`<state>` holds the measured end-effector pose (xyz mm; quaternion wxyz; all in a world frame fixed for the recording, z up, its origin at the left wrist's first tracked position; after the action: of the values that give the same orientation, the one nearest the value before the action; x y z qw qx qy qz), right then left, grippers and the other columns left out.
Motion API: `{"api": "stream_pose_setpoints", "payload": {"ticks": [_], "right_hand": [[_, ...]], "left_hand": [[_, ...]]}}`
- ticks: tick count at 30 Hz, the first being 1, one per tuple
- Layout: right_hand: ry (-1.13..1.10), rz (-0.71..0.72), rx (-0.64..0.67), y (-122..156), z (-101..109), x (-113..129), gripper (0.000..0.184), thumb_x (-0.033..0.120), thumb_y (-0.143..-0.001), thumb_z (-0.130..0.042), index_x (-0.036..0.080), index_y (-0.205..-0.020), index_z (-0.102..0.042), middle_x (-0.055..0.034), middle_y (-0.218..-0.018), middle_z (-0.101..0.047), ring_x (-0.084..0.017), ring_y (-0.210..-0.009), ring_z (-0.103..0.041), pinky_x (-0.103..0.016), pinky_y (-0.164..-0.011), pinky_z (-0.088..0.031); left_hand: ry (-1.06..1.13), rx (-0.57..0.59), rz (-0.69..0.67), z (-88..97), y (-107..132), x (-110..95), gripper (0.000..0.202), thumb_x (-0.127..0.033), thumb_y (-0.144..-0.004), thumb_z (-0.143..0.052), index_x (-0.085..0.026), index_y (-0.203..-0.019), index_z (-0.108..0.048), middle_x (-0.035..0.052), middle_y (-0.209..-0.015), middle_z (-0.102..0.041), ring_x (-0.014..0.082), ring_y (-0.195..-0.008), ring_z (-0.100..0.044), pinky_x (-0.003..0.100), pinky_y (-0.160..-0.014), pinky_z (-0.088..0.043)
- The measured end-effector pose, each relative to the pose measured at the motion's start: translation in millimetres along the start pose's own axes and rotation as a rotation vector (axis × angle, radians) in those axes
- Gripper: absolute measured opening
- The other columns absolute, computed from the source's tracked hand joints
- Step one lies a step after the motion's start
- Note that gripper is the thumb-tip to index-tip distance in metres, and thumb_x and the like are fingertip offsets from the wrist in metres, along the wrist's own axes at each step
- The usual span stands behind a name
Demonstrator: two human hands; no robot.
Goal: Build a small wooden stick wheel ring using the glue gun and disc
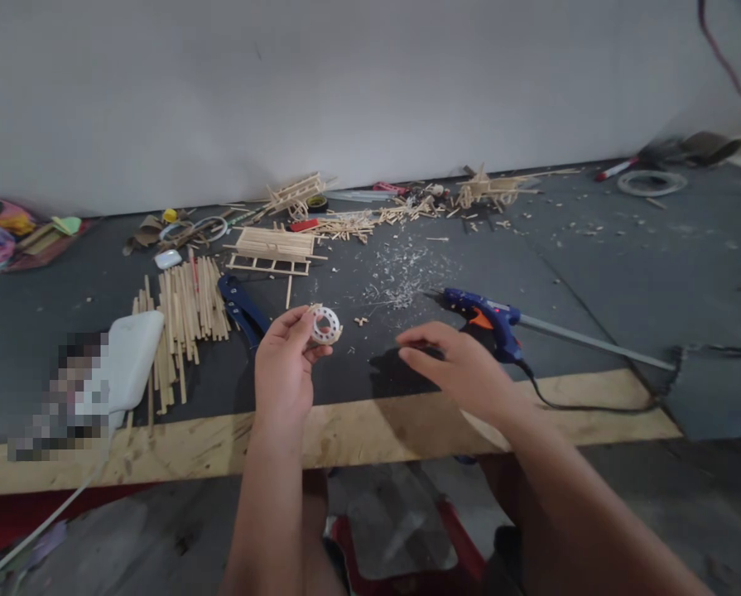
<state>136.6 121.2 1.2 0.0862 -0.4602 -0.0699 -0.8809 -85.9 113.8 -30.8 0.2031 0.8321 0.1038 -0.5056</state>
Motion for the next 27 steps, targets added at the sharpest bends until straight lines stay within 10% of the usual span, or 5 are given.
{"api": "stream_pose_setpoints", "payload": {"ticks": [10,27], "right_hand": [[0.363,0.061,-0.041,-40,-50,4,0.032,0.029,-0.084,-0.06,0.029,-0.115,-0.067,-0.0078,-0.111,-0.064,-0.03,-0.105,-0.052,-0.045,-0.086,-0.034],[0.332,0.051,-0.079,-42,-49,2,0.013,0.024,-0.082,-0.064,0.027,-0.09,-0.074,-0.0059,-0.097,-0.067,-0.027,-0.099,-0.053,-0.041,-0.082,-0.031]], "left_hand": [[-0.037,0.054,0.026,0.9,6,1,0.027,-0.027,-0.066,-0.078,-0.015,-0.086,-0.064,-0.0009,-0.073,-0.067,0.0101,-0.06,-0.064,0.017,-0.045,-0.05],[-0.068,0.047,0.037,-0.5,9,1,0.027,-0.027,-0.066,-0.078,-0.015,-0.086,-0.064,0.0,-0.075,-0.068,0.0121,-0.061,-0.065,0.019,-0.045,-0.05]]}}
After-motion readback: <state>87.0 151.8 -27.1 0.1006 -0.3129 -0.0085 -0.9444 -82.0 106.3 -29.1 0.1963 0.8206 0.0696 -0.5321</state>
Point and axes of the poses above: each hand's wrist, its own y-axis away from the middle knuckle, its own z-axis out of the back of the hand, x = y × z, the point moved 10 cm from there along -y, towards the middle knuckle
